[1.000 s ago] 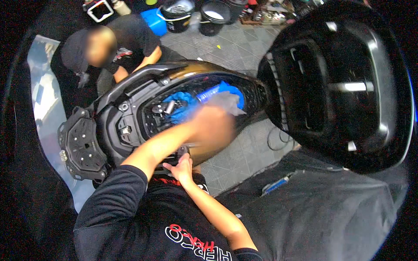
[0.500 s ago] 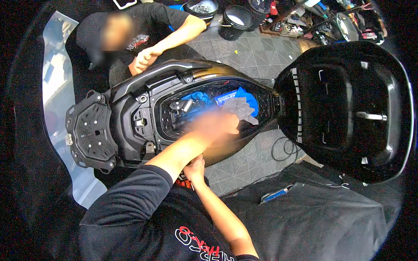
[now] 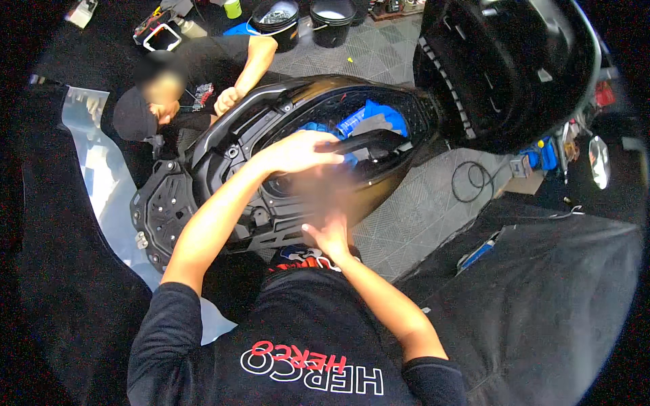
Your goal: The person holds a bracket over the rear of a motorcycle, wipes surfaces with a cloth, retrieves bolts from a bin on a shelf, and threads the bolts into the bracket mounting holes.
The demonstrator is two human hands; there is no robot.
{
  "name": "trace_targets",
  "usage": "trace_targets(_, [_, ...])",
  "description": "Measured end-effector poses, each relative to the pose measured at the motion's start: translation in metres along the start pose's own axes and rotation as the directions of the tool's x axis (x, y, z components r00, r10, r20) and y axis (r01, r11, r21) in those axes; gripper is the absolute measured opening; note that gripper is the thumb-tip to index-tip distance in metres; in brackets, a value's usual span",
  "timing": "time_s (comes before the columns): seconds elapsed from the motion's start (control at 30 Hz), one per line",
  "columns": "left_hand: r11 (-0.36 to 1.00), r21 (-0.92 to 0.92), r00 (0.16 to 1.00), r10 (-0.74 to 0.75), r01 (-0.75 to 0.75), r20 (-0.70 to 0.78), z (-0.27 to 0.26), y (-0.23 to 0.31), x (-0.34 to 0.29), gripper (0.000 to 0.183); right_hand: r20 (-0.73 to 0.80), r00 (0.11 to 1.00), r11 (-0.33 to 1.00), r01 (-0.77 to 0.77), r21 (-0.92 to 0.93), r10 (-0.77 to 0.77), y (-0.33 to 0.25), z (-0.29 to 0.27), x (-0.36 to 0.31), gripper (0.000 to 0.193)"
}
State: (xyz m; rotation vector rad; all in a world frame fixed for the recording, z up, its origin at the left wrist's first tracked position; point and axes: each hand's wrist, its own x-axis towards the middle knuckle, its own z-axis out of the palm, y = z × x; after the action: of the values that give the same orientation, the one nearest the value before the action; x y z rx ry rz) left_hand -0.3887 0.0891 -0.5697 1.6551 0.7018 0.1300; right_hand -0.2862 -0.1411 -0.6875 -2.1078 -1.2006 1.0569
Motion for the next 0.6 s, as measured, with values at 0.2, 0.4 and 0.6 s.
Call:
trace_targets(0.2, [0.999, 0.038, 0.991, 0.021, -0.017, -0.13, 0.008, 0.013, -0.095, 0.053, -0.104, 0.983, 0.988, 0.155, 0.002, -0.154, 0.016, 0.008, -0.005, 0.058])
trace_targets(0.4, [0.848, 0.53, 0.967, 0.118, 0.02, -0.227, 0.046, 0.012, -0.15, 0.057, -0.199, 0.933, 0.953, 0.289, -0.09, -0.301, 0.015, 0.016, -0.015, 0.047])
trace_targets(0.6, [0.588, 0.803, 0.958, 0.277, -0.104, -0.079, 0.078, -0.02, -0.165, 0.064, -0.281, 0.889, 0.933, 0.339, -0.125, -0.36, 0.032, 0.03, -0.018, 0.034])
